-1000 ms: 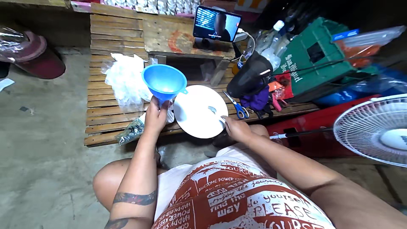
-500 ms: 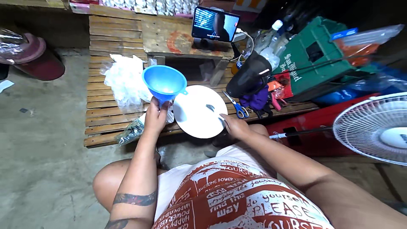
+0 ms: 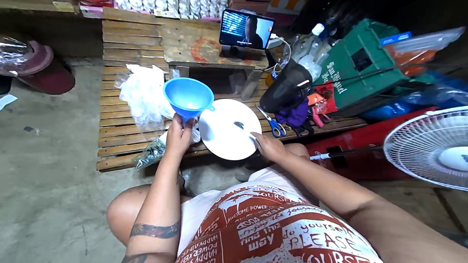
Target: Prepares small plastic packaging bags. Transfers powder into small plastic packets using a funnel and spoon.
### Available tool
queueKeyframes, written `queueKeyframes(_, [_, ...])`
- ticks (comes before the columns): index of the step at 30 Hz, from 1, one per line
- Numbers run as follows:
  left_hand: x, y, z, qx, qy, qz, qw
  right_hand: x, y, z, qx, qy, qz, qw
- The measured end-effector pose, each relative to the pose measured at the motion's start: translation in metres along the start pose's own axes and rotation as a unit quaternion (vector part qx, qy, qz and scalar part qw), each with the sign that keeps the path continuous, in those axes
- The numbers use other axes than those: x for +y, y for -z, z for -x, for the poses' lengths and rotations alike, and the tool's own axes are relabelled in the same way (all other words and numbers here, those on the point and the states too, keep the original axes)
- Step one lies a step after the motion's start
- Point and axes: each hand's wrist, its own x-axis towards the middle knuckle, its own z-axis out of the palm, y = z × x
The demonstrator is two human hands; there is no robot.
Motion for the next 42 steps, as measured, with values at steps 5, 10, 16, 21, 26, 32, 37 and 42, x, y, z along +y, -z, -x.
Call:
queueKeyframes(5, [-0.001,0.001,0.0,0.003,-0.011,0.005,1.0,-0.001,0.004,0.011,0.002,0.086,-0.043,0.995])
queueKeyframes(10, [0.002,-0.002,0.0,0.001,-0.014,-0.003,1.0,0.012,0.022,-0.035,0.054,-0.038,-0.012,0.998])
queueKeyframes(16, [-0.002,0.0,-0.001,0.002,-0.013,0.005,1.0,0.013,0.015,-0.033,0.016,-0.048,0.009,0.999])
queueKeyframes(21, [-0.002,0.0,-0.001,0.001,-0.012,0.002,1.0,0.02,0.024,-0.028,0.062,-0.015,-0.07,0.995])
queueKeyframes(26, [-0.001,-0.003,0.0,-0.006,-0.012,0.006,1.0,0.015,0.028,-0.041,0.041,-0.064,-0.009,0.997])
queueKeyframes(32, [-0.003,0.0,0.0,-0.002,-0.001,0.008,1.0,0.016,0.048,-0.032,0.016,-0.042,-0.032,0.998])
queueKeyframes(37, [-0.001,-0.004,-0.001,-0.006,-0.009,0.002,1.0,0.015,0.046,-0.04,0.021,-0.081,0.011,0.996])
queueKeyframes(42, [-0.003,-0.001,-0.001,-0.004,-0.001,0.003,1.0,0.01,0.062,-0.042,-0.016,-0.042,0.011,0.999])
